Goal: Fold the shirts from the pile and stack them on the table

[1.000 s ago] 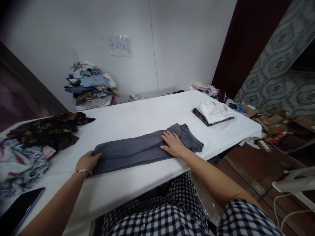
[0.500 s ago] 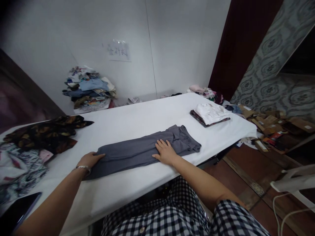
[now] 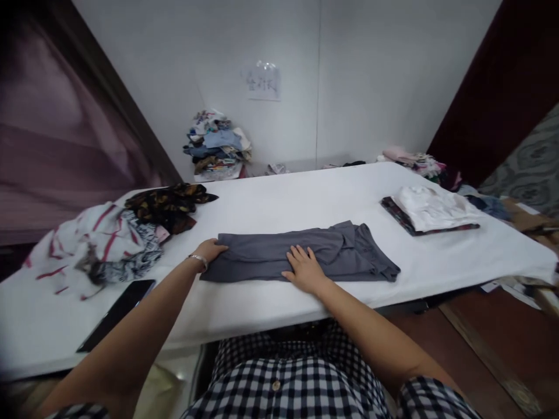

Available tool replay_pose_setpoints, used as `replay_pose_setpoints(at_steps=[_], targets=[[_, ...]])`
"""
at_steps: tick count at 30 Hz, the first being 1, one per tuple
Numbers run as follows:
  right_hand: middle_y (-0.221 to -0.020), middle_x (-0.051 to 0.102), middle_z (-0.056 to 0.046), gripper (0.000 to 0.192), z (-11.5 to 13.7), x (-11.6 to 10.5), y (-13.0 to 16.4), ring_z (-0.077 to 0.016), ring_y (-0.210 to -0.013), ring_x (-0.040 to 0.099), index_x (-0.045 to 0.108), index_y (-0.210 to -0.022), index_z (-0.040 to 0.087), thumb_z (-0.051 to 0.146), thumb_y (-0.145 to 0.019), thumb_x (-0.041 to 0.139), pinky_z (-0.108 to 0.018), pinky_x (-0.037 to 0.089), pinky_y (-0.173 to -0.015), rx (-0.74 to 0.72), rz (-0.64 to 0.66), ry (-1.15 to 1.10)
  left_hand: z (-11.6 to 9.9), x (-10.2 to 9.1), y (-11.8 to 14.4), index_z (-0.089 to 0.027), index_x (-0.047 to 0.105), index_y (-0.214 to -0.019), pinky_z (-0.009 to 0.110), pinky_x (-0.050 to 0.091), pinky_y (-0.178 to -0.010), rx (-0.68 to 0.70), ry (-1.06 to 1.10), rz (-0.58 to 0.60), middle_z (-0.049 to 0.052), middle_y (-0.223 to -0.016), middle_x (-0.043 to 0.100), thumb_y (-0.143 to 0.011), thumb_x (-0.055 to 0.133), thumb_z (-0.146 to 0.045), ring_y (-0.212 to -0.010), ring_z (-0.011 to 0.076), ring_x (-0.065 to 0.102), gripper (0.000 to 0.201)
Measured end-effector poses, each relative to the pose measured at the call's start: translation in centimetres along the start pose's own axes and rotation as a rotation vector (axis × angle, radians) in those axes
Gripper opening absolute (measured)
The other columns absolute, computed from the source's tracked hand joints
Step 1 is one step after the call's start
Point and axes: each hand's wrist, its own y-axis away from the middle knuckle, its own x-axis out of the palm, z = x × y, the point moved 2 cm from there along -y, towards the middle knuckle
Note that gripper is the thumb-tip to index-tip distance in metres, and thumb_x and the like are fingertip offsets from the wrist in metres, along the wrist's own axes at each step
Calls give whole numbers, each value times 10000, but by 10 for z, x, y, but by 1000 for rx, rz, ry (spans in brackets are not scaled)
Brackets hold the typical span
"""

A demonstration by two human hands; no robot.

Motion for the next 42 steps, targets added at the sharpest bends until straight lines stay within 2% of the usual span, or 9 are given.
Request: replay_pose_setpoints(at_steps=[5, 10, 17, 20, 26, 29, 33, 37, 42], targets=[[-1500, 356, -109, 621, 4, -12, -2, -292, -1419, 244, 439, -1416, 225, 548, -886, 458, -549, 147, -1147, 24, -87, -318, -8, -5, 11, -157, 649, -863, 331, 520, -617, -44, 142, 101, 104, -803, 731, -683, 680, -284, -687, 250, 688, 222], [-1408, 497, -82, 572, 12, -25, 2, -249, -1314, 445, 461, -1390, 273, 523, -876, 480, -455, 404, -1053, 152, -211, -1016, -53, 1, 23, -137, 631, -962, 305, 516, -623, 30, 180, 118, 110, -888, 729, -669, 727, -314, -738, 235, 681, 355], [-1255, 629, -82, 570, -13, -40, 23, -251, -1183, 572, 532, -1281, 257, 440, -762, 679, -428, 485, -969, 484, -463, -1636, -149, 88, 69, -149, 503, -1271, 253, 494, -574, 371, 196, 428, 126, -1021, 704, -726, 708, -403, -708, 179, 660, 635], [-1283, 611, -68, 561, -38, -39, 41, -248, -1218, 545, 565, -1244, 263, 417, -723, 707, -424, 445, -1020, 587, -601, -1594, -158, 114, 82, -175, 481, -1304, 250, 511, -643, 506, 351, 513, 129, -1180, 649, -809, 627, -395, -777, 155, 664, 561], [-1377, 530, -88, 597, -55, -41, 71, -252, -1298, 462, 586, -1247, 228, 419, -697, 720, -439, 332, -1113, 481, -741, -1300, -98, 108, 57, -150, 606, -1146, 346, 435, -955, 453, 0, 38, 141, -1230, 623, -824, 596, -345, -1077, 244, 603, 377], [-1404, 502, -86, 579, -35, -50, 71, -248, -1303, 456, 526, -1331, 231, 445, -801, 621, -450, 341, -1105, 306, -708, -1116, -72, 104, 48, -133, 577, -1187, 368, 422, -965, 279, -19, -5, 172, -1215, 626, -773, 653, -402, -1136, 290, 579, 500], [-1496, 375, -80, 610, -8, -54, 51, -246, -1392, 318, 413, -1428, 229, 444, -870, 535, -460, 236, -1151, 117, -529, -657, -67, 112, 51, -120, 594, -1143, 362, 468, -886, 106, 213, 92, 172, -1065, 694, -658, 765, -374, -1050, 303, 628, 574], [-1514, 307, -175, 656, -3, -31, 22, -310, -1423, 221, 383, -1442, 116, 457, -892, 492, -516, 170, -1146, 238, -145, -337, -83, 123, 59, -119, 664, -919, 326, 523, -717, 105, 303, 190, 136, -879, 732, -686, 731, -291, -812, 254, 686, 298], [-1526, 262, -200, 677, 12, -21, 4, -324, -1428, 195, 345, -1457, 88, 487, -918, 435, -538, 140, -1140, 209, -65, -276, -90, 96, 56, -149, 643, -949, 287, 513, -697, 180, 356, 109, 85, -921, 727, -717, 673, -243, -812, 207, 672, 253]])
